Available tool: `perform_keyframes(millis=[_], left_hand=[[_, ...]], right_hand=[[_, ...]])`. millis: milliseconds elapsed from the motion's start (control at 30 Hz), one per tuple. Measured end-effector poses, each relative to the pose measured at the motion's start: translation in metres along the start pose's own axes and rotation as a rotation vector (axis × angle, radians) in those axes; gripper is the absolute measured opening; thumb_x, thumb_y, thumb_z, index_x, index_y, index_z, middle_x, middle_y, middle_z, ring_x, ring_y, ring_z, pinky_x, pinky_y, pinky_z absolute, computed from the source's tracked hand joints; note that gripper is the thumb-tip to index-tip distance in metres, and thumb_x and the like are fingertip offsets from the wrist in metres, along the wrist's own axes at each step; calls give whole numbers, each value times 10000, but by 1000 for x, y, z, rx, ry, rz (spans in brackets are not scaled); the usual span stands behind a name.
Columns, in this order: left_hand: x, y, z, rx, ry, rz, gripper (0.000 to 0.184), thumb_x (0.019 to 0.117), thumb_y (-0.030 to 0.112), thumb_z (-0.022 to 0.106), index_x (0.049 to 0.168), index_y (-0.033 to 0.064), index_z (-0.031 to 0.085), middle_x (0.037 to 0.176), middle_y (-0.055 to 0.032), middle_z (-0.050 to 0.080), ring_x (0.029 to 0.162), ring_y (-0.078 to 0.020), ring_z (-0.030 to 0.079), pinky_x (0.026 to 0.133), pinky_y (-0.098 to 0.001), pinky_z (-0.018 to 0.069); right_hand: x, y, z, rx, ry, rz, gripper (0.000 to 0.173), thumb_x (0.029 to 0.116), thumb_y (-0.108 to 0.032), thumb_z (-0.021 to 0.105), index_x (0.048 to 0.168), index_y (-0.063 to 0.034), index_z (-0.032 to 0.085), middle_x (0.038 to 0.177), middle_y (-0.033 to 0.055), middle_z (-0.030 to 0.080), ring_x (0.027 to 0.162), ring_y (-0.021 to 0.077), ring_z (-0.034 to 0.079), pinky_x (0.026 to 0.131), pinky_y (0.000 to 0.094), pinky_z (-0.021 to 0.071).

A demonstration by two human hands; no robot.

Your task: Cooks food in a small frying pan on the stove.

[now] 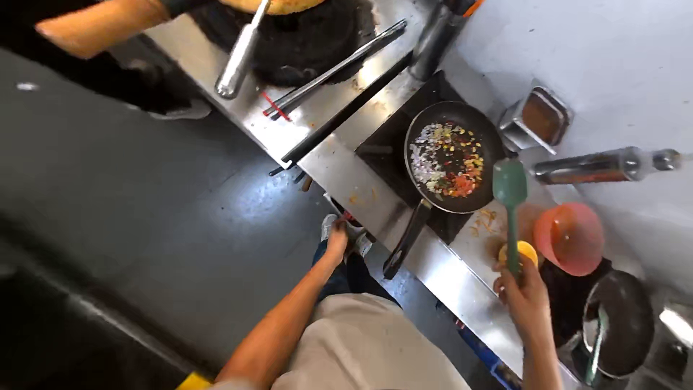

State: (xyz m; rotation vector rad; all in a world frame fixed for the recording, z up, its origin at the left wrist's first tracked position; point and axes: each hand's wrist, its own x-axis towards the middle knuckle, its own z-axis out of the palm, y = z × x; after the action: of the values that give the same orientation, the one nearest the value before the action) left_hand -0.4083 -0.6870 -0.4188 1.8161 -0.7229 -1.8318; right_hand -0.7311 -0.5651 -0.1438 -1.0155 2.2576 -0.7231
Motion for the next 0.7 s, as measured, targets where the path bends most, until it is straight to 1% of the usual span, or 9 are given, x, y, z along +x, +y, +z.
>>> perform_keyframes(millis=[100,167,233,300,333,433,467,633,700], left_hand=[[46,-40,27,-60,47,52,544,1124,251,373,1593,7,246,1595,-250,360,1455,-360,401,1186,-535,345],[61,-50,42,-157,89,65,564,1126,230,368,1620,44,168,1611,-232,341,1465,-333,396,1200,-509,336],[74,-50,49,-173,160,46,564,1124,244,390,1616,55,189,1556,-247,417,1392,-354,483,1139,-537,412],[86,-57,54,-109,178,51,560,1118,226,408,1606,38,206,1535,-261,436,1383,-368,491,1135,-547,416],[91,-59,54,-75,193,47,547,1113,212,421,1593,30,234,1513,-265,461,1374,-372,501,1136,-551,414],[101,-55,48,-32,206,-19,485,1122,220,402,1554,15,316,1450,-272,523,1314,-385,555,1101,-558,444],[100,-49,43,-26,178,-43,464,1126,215,394,1537,8,336,1423,-276,539,1273,-384,581,1070,-550,468],[102,-40,15,-21,4,-119,450,1132,195,360,1521,-31,373,1448,-288,514,1313,-380,546,1091,-517,454],[105,-37,14,-43,-12,-141,455,1137,214,341,1504,-50,389,1427,-292,528,1294,-374,558,1079,-502,467]], right_hand=[[6,-5,22,-164,25,-47,431,1003,-185,515,1372,29,579,882,66,674,611,122,558,553,330,493],[12,-14,18,-308,5,-79,454,1013,-203,496,1421,-14,564,878,79,668,656,158,576,607,392,510],[19,-26,10,-401,16,-65,461,1023,-188,506,1464,-58,550,891,123,680,689,231,612,640,481,522],[28,-32,0,-485,52,-43,438,1045,-184,497,1465,-77,561,936,165,700,747,293,656,687,538,540],[36,-35,-3,-522,59,-21,441,1050,-178,490,1476,-85,557,1002,192,713,815,328,683,740,568,548],[73,-51,-1,-613,20,48,405,1071,-114,508,1469,-60,553,1098,259,702,965,425,691,867,640,530],[88,-55,0,-635,-1,51,400,1070,-102,509,1465,-52,556,1109,260,700,977,430,684,879,642,522],[161,-89,7,-670,-112,62,402,1087,-156,526,1481,-84,554,1140,264,703,1009,453,682,891,672,505],[179,-109,13,-673,-174,-24,394,1084,-167,538,1474,-121,568,1166,227,714,1029,434,689,899,668,513]])
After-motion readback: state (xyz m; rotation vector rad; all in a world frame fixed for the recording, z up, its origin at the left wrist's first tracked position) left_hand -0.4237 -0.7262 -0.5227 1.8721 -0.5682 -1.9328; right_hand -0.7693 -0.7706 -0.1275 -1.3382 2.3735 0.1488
